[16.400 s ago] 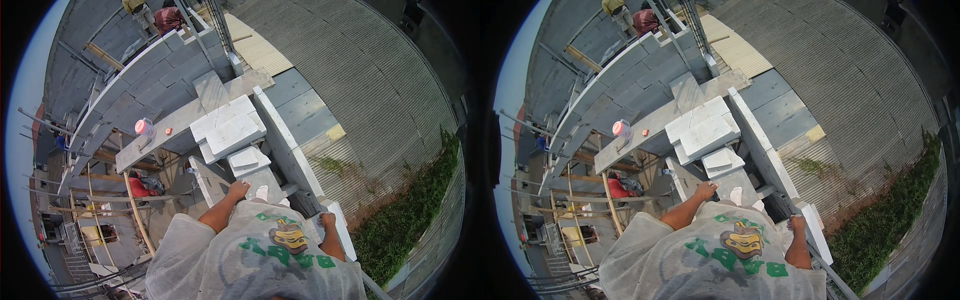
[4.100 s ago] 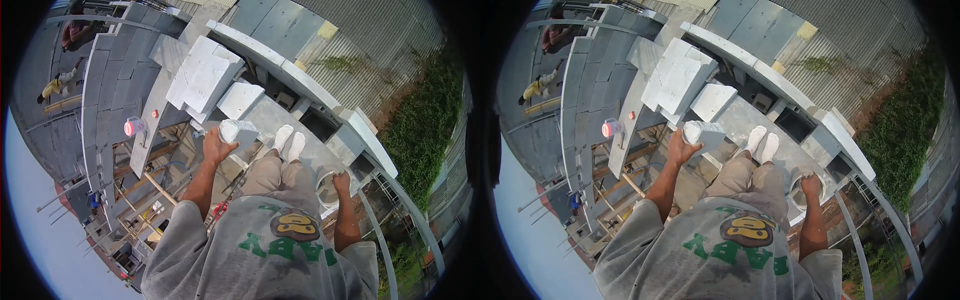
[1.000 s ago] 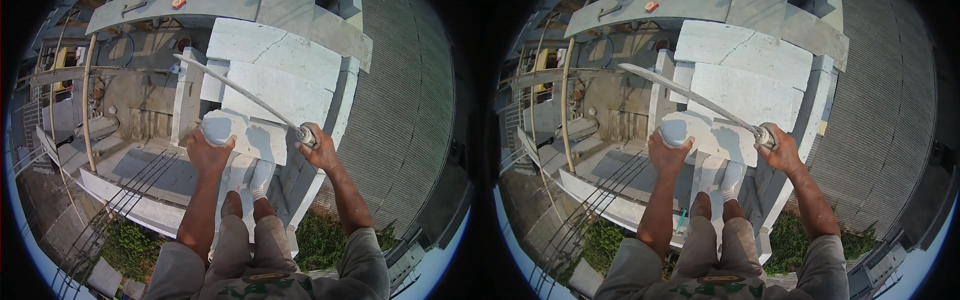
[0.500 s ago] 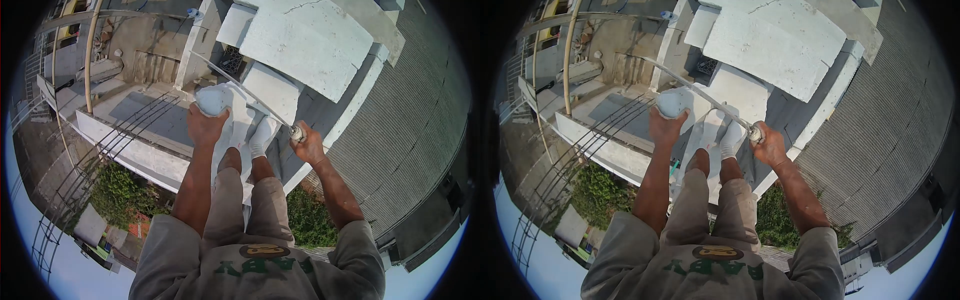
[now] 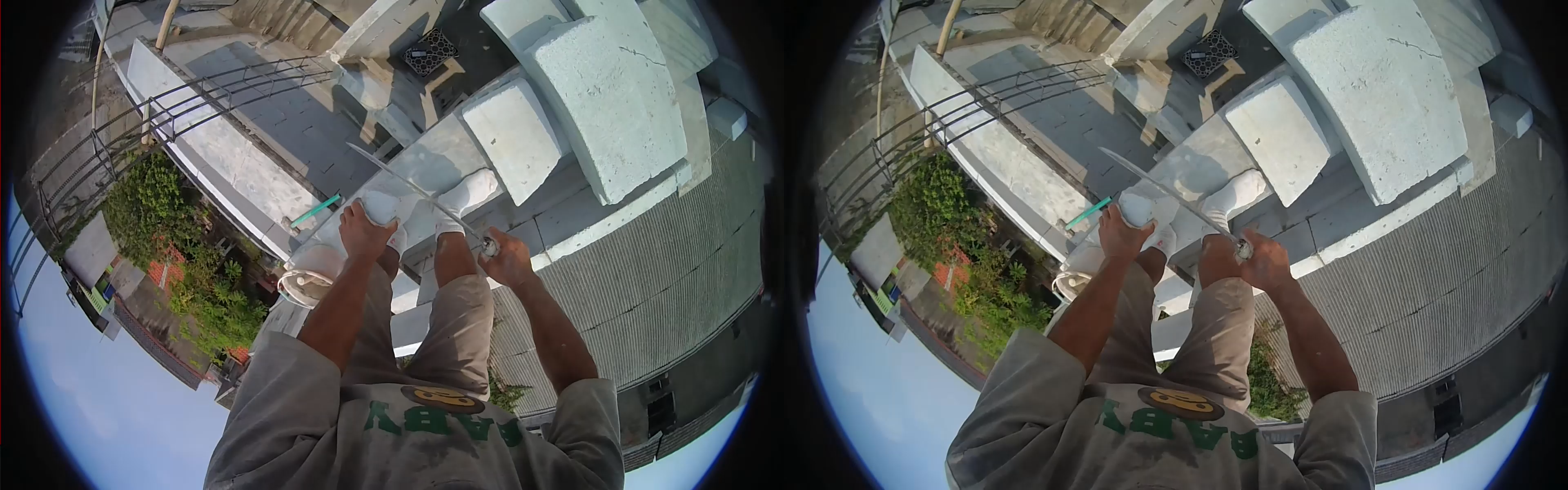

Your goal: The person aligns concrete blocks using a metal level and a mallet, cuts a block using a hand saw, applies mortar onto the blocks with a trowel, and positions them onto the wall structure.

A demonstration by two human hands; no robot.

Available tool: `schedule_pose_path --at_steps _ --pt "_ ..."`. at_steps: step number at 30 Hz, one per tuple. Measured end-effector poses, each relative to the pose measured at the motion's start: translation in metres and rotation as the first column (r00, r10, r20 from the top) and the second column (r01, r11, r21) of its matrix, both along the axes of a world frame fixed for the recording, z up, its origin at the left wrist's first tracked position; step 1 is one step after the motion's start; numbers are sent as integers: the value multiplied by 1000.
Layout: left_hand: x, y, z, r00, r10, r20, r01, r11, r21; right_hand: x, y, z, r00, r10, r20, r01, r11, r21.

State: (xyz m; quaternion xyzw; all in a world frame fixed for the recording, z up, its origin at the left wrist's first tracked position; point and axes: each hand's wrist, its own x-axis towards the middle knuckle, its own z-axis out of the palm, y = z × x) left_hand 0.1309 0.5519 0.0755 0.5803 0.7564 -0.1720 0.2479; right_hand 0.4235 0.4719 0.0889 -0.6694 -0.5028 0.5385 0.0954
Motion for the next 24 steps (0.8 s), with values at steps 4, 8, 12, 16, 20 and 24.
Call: schedule_pose_path --at_steps 4,8,12,16,20,24 --pt "-39 -21 21 987 158 -8 -158 987 27 -20 25 25 985 131 114 -119 987 -111" --pt "-90 -27 38 955 295 24 -296 954 52 -54 59 40 947 271 172 -255 961 -110" --pt "-141 -34 49 914 405 38 -406 906 116 -105 107 56 861 478 177 -458 877 -143" --pt "-163 -40 42 894 445 57 -447 873 195 -145 126 57 808 551 209 -527 834 -163" --pt "-147 -40 27 860 497 116 -510 841 180 -159 134 57 842 506 186 -510 860 -34" --pt "-95 -28 11 824 545 153 -564 811 153 -146 152 37 784 605 137 -603 796 -62"
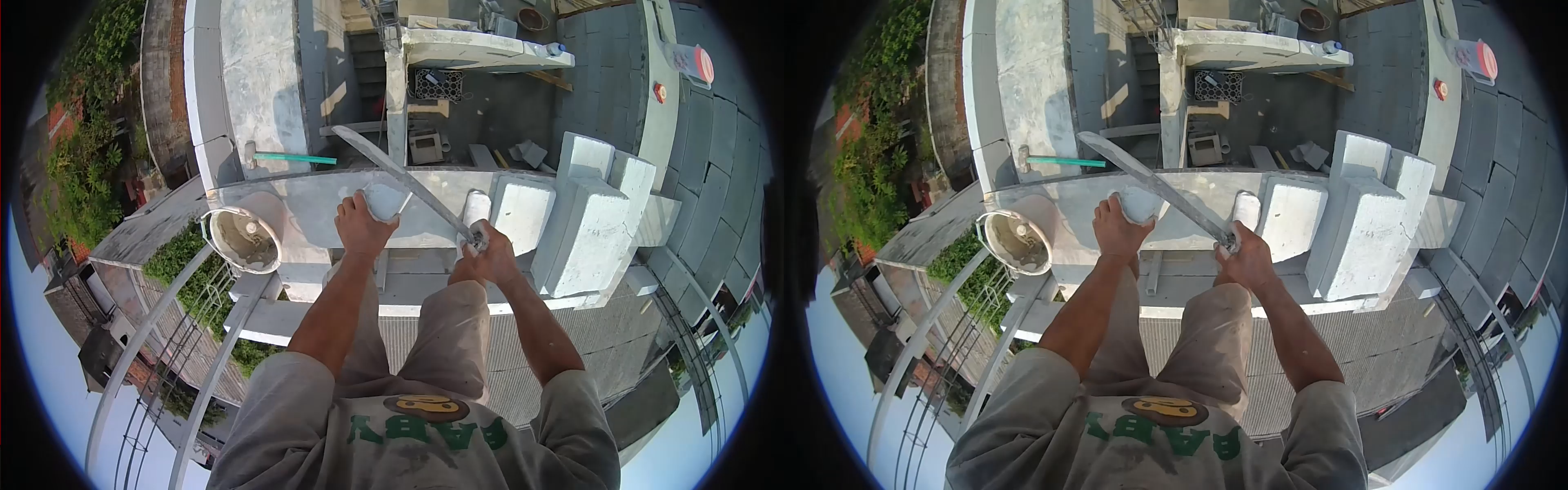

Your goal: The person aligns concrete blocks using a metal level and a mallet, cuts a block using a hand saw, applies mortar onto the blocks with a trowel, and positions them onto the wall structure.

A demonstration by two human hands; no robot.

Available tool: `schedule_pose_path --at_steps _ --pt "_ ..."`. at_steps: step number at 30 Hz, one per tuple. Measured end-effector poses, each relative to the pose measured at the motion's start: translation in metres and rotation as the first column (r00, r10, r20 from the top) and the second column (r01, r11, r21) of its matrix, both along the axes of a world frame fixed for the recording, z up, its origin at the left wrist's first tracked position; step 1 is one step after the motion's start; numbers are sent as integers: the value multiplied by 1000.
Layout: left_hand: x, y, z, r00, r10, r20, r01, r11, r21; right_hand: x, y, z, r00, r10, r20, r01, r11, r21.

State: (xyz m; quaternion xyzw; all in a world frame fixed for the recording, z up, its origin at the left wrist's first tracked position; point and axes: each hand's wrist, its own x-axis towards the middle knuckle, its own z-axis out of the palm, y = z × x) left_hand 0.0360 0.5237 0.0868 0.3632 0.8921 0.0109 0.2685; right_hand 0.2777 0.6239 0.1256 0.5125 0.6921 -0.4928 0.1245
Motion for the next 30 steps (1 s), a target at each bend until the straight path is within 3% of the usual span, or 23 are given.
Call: schedule_pose_path --at_steps 5,9,13,20,24,27,30 --pt "87 11 -50 998 -11 61 12 1000 -8 46 16 -36 995 38 95 -22 986 -163" --pt "149 17 -93 995 -69 73 64 995 72 103 25 -62 996 67 -66 -76 987 -139" --pt "190 38 -111 993 -65 96 67 998 -20 134 29 -92 990 85 -116 -98 989 -111" --pt "206 48 -136 996 -52 76 51 999 15 150 27 -122 986 47 -161 -49 999 -4" --pt "196 57 -145 993 -89 77 85 995 55 140 35 -127 983 55 -178 -65 997 -50" --pt "190 57 -145 984 20 179 -17 1000 -15 128 42 -132 982 29 -185 -42 997 -63" --pt "196 63 -143 972 54 227 -74 994 80 124 46 -145 992 32 -121 -40 997 -63"
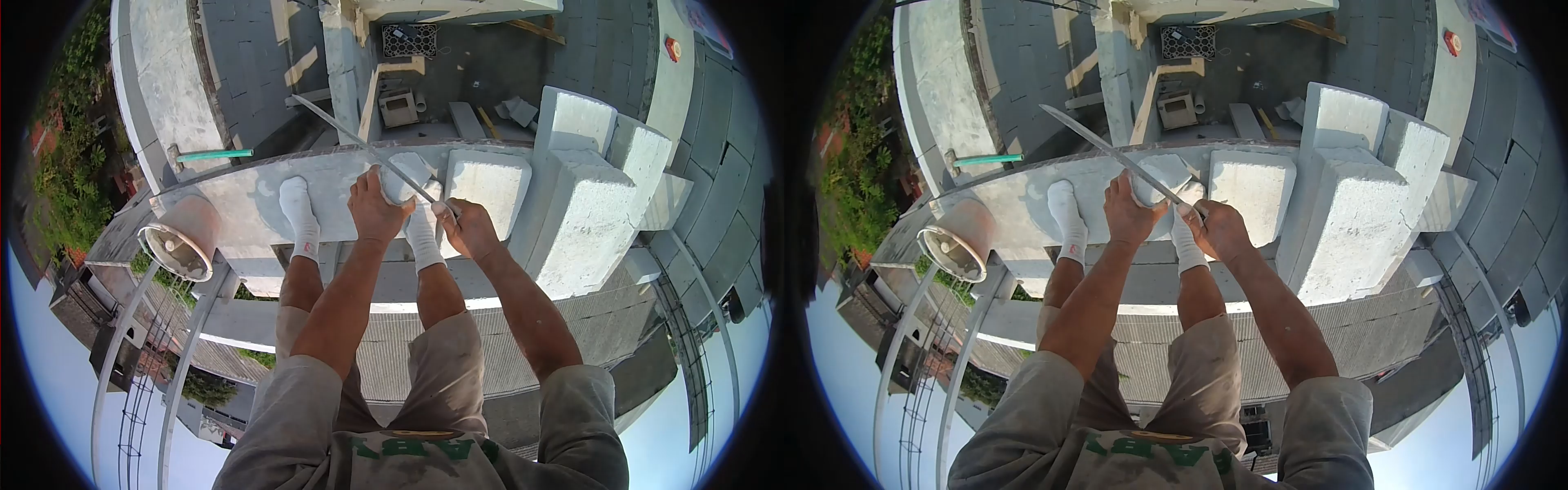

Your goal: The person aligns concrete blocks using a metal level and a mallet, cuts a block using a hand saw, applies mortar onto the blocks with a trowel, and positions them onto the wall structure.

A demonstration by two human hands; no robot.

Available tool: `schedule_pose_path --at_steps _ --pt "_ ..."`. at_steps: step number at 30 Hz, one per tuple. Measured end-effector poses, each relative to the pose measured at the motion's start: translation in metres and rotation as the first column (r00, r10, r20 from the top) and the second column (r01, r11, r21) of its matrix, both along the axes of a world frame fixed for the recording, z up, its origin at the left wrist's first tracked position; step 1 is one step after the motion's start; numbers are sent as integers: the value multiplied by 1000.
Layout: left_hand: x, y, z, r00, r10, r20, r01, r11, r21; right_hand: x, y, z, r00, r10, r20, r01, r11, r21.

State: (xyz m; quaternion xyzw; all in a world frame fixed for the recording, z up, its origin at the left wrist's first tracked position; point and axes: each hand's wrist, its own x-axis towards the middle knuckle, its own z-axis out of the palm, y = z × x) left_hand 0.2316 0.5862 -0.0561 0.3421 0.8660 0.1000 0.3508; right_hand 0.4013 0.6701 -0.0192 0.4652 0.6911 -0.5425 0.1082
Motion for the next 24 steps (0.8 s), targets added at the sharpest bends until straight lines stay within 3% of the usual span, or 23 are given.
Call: schedule_pose_path --at_steps 3,8,11,14,18,20,23,24 --pt "0 0 -6 998 -64 6 63 992 113 5 -5 -10 1000 -24 10 23 999 42" --pt "-6 -3 -8 996 -74 45 72 996 59 -7 12 30 991 -71 -111 69 997 -26" --pt "-7 -4 -9 993 -111 29 108 991 73 -7 5 30 930 -148 -336 185 979 81" --pt "-1 -3 -7 994 -110 13 108 989 104 11 -15 -15 992 -24 122 24 1000 1" --pt "-1 -5 -12 994 -112 10 110 986 124 8 -15 5 996 -83 42 83 996 16" --pt "-3 -5 -11 992 -120 47 118 992 47 0 -5 24 994 -99 -46 99 995 -1" --pt "-6 -1 -5 993 -104 58 103 994 31 -10 4 47 944 -127 -303 150 987 54" --pt "-5 2 -3 994 -98 58 95 994 49 -6 2 33 990 -56 -128 59 998 25"
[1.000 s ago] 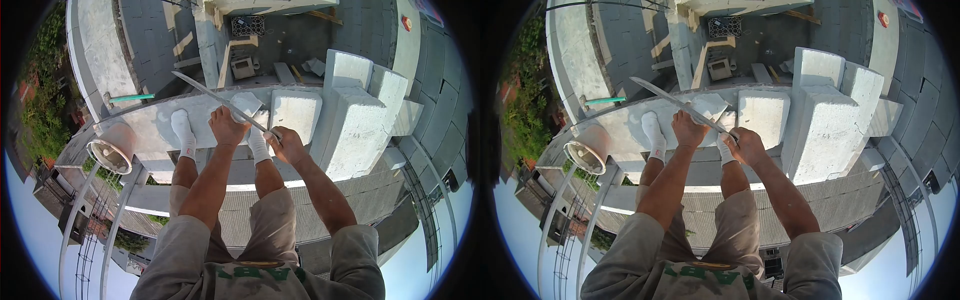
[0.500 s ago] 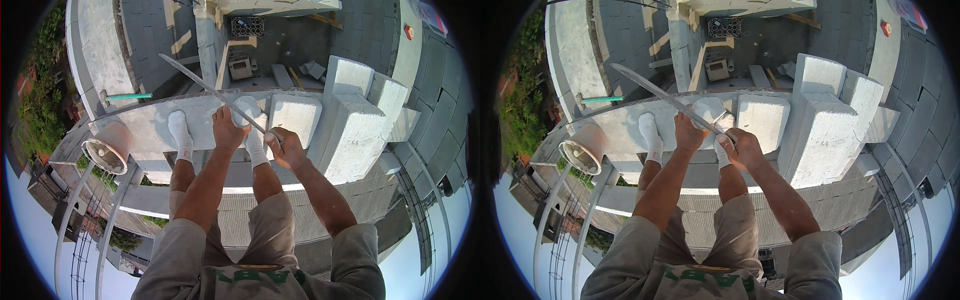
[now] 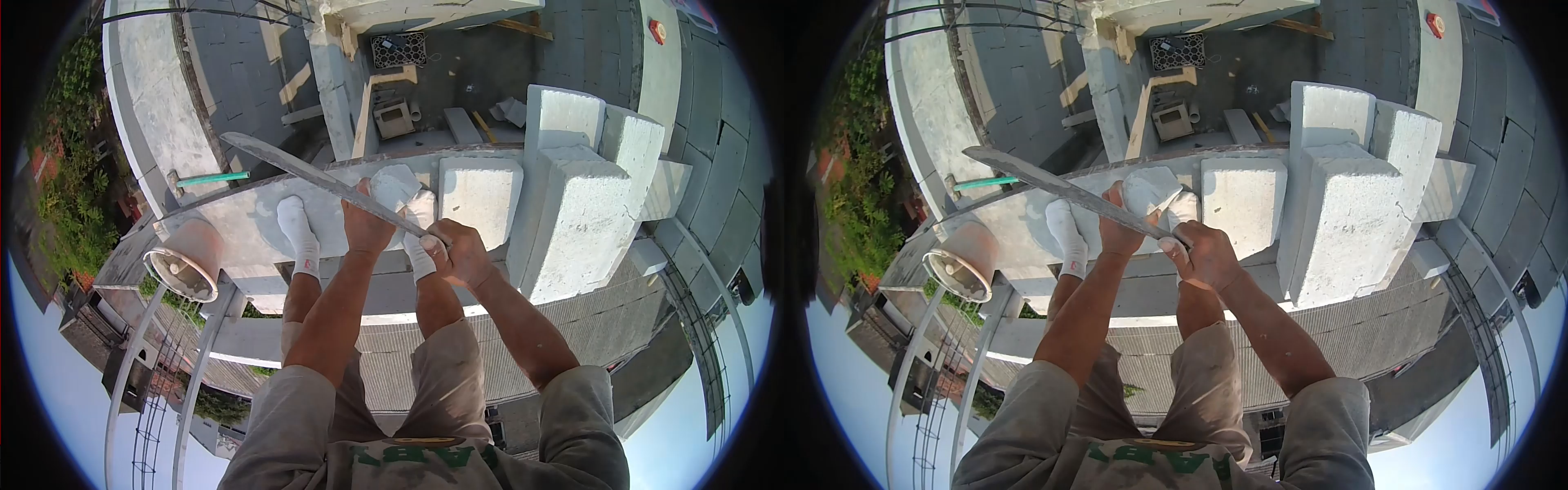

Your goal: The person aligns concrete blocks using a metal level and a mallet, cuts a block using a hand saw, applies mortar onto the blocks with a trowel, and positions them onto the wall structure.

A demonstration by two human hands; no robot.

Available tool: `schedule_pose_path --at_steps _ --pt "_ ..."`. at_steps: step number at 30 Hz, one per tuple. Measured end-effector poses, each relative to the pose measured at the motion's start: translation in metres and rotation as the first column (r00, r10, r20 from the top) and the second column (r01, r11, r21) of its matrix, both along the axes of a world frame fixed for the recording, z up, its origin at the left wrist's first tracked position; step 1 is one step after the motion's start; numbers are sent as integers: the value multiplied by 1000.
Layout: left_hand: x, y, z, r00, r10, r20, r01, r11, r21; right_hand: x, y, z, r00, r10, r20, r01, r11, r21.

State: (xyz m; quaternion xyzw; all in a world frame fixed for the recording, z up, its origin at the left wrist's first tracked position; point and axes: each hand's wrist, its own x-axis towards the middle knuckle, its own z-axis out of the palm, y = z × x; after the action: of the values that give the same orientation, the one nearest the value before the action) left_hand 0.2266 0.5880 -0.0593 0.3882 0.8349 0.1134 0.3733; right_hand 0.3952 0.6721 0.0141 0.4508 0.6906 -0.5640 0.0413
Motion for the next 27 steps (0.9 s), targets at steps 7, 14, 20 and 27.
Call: schedule_pose_path --at_steps 7,14,20,27 --pt "1 -5 -8 999 -29 -25 29 1000 -2 9 -4 -16 973 103 204 -94 994 -54" --pt "1 -5 -5 1000 -11 -15 12 998 54 17 -9 -30 996 20 90 -26 997 71" --pt "1 -1 -3 1000 18 -11 -18 1000 10 30 -12 -37 966 1 260 -1 1000 -1" --pt "2 -3 -2 1000 23 -10 -23 1000 0 4 23 0 960 -194 -203 181 980 -81"
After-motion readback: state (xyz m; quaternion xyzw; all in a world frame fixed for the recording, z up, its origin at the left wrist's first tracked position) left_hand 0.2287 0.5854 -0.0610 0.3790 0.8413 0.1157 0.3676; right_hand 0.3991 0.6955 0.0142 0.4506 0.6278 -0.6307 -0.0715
